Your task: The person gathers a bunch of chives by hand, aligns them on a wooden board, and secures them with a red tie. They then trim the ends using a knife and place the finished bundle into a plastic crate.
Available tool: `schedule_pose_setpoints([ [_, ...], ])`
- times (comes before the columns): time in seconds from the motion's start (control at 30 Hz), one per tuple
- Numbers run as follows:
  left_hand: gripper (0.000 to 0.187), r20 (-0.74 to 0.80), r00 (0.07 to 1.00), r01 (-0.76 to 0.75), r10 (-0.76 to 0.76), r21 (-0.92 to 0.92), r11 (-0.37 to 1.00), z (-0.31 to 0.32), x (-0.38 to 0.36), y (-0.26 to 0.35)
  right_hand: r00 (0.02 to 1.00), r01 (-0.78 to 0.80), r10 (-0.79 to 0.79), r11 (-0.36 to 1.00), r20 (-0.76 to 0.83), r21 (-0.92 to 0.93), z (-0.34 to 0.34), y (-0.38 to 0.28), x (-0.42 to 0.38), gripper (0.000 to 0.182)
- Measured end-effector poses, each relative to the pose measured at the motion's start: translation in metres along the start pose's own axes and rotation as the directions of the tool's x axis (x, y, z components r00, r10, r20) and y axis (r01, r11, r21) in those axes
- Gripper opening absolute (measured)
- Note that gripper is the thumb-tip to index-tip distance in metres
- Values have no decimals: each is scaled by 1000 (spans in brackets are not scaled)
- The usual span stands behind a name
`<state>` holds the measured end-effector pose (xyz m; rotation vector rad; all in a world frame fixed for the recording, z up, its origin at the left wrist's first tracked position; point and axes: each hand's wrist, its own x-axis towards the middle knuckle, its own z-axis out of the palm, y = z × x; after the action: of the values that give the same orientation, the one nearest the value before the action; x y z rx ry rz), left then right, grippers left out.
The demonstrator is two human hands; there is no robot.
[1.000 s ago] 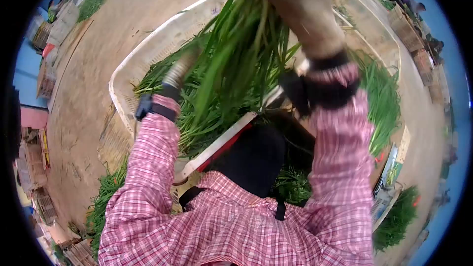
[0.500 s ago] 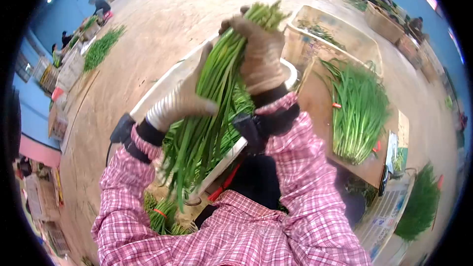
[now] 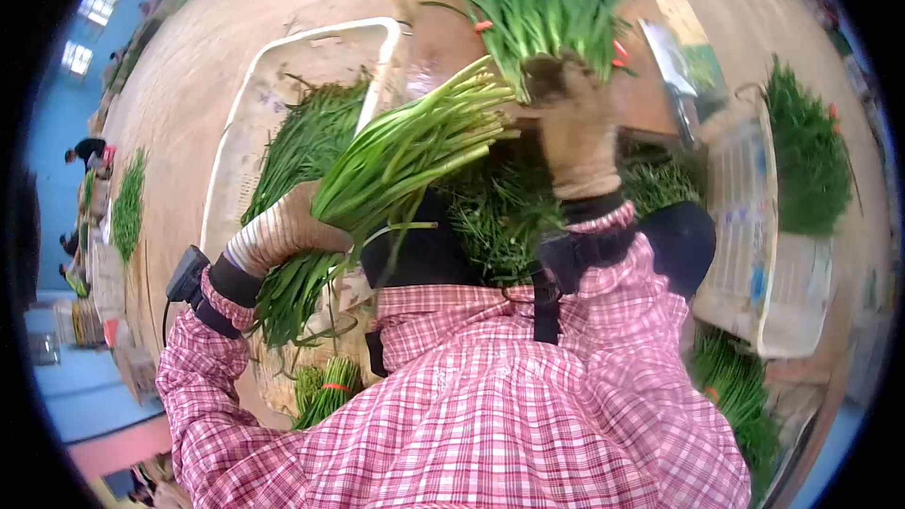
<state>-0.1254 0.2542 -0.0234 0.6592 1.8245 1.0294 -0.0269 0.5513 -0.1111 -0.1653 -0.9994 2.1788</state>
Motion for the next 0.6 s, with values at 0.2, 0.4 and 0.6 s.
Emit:
schedule_pose_setpoints([
  [0.2,49,186,972,161,-142,-94,983,49,37,30,637,769,-108,11,763,-640,-3,-49,-43,21],
  [0.4,51,224,953,215,-204,-22,976,77,57,33,986,73,-165,507,-14,-859,-75,-82,-60,9],
  [0.6,51,168,957,245,-237,-29,969,110,70,54,982,-187,99,348,-162,-919,-108,-74,-69,37],
])
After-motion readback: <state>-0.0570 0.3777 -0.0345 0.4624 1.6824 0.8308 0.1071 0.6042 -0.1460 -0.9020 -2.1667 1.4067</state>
